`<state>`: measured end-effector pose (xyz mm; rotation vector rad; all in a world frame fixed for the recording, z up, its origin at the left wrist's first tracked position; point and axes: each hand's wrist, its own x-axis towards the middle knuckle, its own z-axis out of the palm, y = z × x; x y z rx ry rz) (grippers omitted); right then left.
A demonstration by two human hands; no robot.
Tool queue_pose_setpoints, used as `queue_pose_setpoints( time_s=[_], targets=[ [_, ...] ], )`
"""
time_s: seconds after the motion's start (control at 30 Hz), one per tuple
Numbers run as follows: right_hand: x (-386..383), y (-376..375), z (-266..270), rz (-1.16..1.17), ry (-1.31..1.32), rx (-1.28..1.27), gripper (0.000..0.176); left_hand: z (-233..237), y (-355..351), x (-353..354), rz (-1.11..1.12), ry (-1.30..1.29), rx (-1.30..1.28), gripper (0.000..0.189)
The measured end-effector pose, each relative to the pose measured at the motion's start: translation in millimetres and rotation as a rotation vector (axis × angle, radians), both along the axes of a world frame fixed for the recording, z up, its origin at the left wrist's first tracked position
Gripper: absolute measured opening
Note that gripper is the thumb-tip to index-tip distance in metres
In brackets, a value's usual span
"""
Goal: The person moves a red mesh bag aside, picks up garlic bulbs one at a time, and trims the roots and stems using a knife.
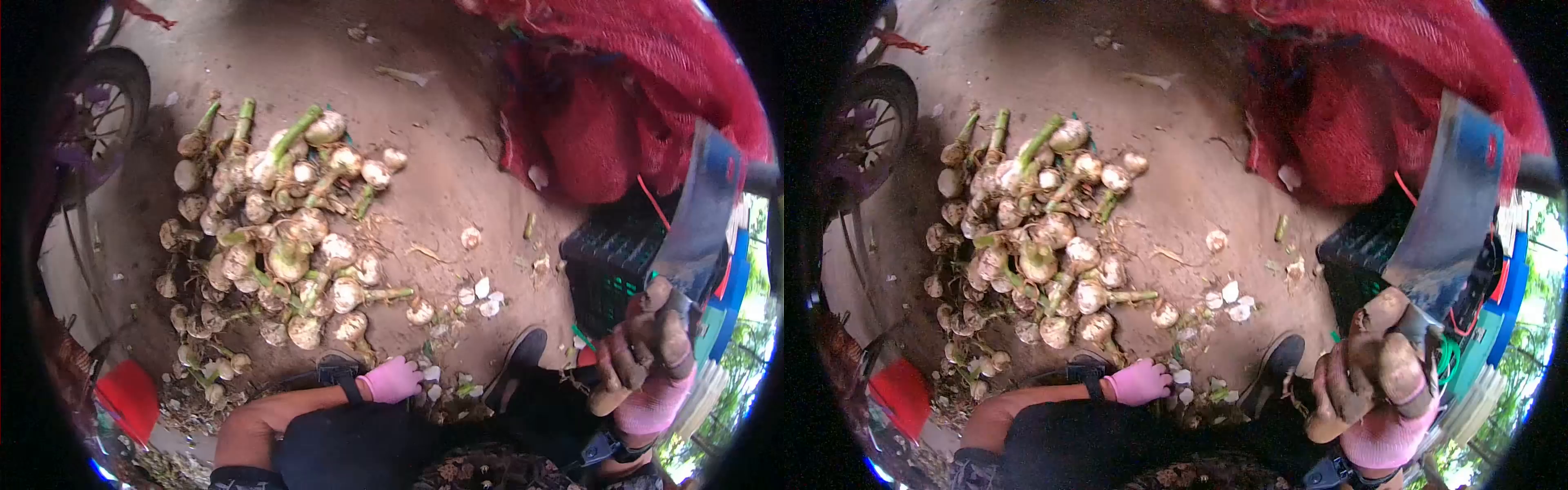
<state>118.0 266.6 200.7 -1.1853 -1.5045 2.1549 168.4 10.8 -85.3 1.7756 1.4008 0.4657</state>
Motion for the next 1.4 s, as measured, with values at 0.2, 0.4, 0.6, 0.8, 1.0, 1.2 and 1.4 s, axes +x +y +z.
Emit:
queue_pose_setpoints(
  time_s=[0.2, 0.4, 0.6, 0.8, 1.0, 1.2, 1.4],
  targets=[
    [-36, -5, -19, 0.113, -0.301, 0.086, 0.03, 66, -16, -110, 0.717, -0.052, -0.073, 0.046],
    [-97, -11, -21, 0.419, -0.479, 0.038, 0.027, 75, -20, -180, 1.358, 0.212, 0.183, 0.043],
    [-151, 5, -56, 0.889, -0.447, 0.674, 0.029, 52, -15, -182, 1.315, 0.244, -0.02, 0.049],
    [-180, 0, -67, 1.026, -0.515, 0.881, 0.028, 42, -24, -178, 1.356, 0.237, 0.028, 0.048],
    [-209, 9, -80, 1.244, -0.554, 1.038, 0.023, 33, -27, -179, 1.372, 0.221, -0.049, 0.043],
    [-251, 10, -157, 1.259, -0.452, 0.822, 0.024, 34, -27, -186, 1.379, 0.185, 0.004, 0.039],
    [-315, -4, -242, 1.075, -0.382, 0.969, 0.041, 75, -46, -206, 1.559, -0.62, -0.095, 0.041]
  ],
)
